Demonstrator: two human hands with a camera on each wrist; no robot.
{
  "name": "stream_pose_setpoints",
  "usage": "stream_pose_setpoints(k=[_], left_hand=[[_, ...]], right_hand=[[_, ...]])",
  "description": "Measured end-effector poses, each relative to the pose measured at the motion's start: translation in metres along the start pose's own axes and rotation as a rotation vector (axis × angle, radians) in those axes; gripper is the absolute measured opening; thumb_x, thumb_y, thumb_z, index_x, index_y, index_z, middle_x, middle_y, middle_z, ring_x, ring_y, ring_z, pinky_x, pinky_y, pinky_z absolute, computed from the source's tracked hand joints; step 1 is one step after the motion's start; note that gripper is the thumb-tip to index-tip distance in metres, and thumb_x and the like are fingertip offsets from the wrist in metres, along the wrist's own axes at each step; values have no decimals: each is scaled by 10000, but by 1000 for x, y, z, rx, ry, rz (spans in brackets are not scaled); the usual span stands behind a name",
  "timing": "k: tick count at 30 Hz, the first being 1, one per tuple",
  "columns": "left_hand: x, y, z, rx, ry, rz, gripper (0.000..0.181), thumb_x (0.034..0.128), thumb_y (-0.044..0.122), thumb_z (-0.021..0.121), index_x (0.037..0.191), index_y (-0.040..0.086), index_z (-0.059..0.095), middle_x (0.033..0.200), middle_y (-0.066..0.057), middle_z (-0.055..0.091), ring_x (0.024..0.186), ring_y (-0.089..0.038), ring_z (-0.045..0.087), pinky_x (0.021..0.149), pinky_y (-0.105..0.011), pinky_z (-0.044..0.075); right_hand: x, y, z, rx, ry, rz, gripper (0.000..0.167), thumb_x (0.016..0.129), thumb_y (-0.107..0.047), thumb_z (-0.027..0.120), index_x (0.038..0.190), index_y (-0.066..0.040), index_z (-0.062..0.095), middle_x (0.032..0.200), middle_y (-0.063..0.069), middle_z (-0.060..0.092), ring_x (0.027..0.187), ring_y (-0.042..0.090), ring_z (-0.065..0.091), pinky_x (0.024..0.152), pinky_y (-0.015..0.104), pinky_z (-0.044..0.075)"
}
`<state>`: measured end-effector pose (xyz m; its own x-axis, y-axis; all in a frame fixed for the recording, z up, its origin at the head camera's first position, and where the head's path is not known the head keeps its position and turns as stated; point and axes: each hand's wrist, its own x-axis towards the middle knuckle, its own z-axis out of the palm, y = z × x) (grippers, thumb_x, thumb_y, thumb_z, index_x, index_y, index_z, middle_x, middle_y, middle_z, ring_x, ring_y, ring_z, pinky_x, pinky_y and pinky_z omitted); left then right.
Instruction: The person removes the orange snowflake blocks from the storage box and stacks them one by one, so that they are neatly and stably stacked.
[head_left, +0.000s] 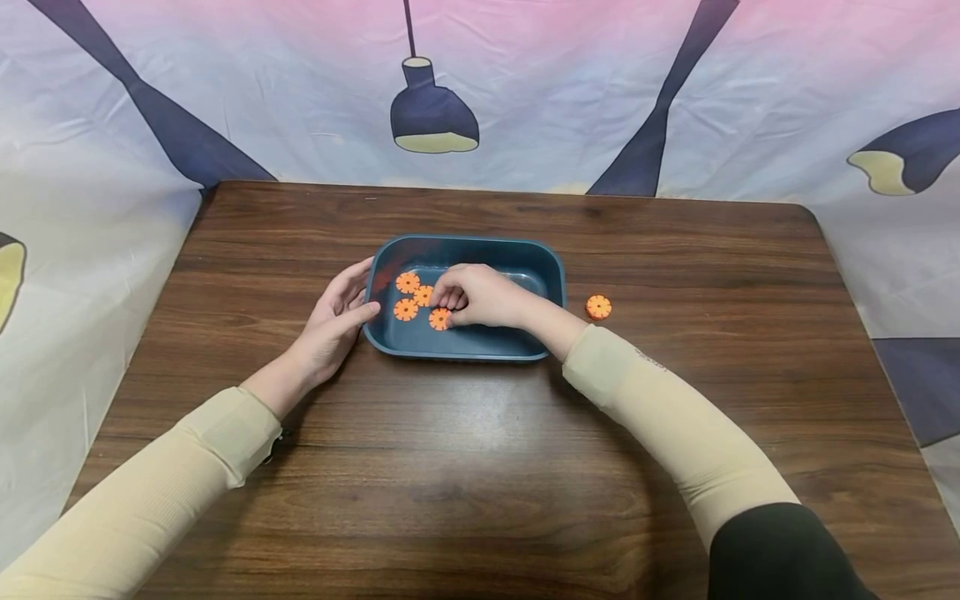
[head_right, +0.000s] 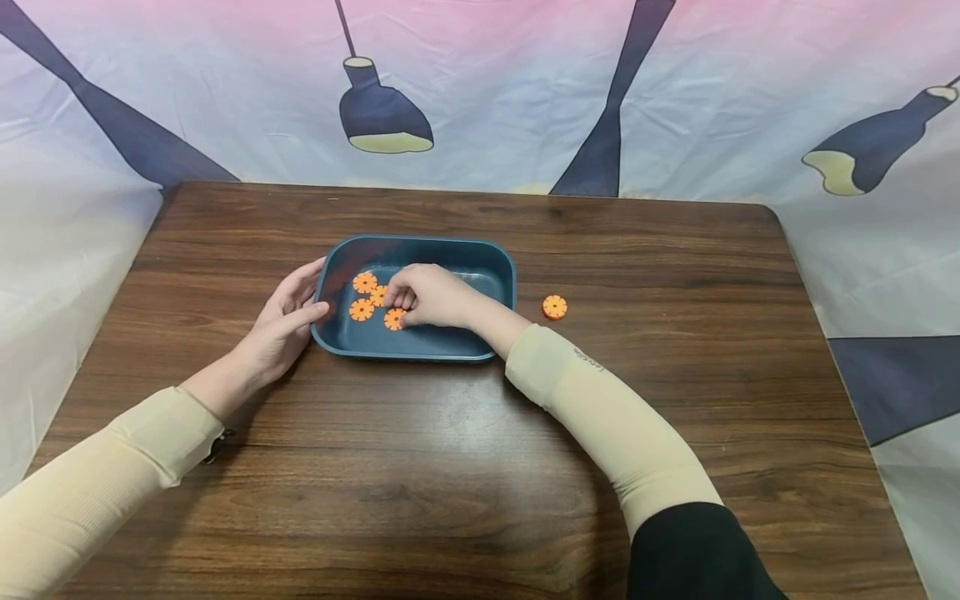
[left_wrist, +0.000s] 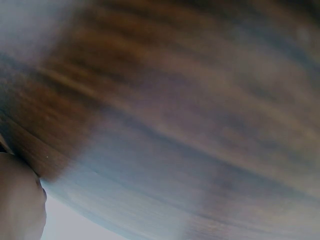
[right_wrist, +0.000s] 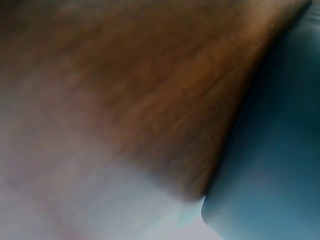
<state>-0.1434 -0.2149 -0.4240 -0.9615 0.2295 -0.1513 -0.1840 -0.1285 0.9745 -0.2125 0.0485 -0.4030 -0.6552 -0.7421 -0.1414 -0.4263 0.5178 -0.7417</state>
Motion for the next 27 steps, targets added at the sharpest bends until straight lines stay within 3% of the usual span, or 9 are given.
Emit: stream_pose_setpoints(k=[27], left_hand=[[0, -1, -1, 0, 1, 7, 596, 1052, -14, 529, 1595, 210, 430, 1581, 47, 445, 1594, -212, 278, 1269, -238, 323]], right_hand=[[2, -2, 6, -118, -29, 11, 252, 937, -114, 823, 1179, -99, 757, 1194, 61, 670, 1035, 187, 623, 943, 294, 535]])
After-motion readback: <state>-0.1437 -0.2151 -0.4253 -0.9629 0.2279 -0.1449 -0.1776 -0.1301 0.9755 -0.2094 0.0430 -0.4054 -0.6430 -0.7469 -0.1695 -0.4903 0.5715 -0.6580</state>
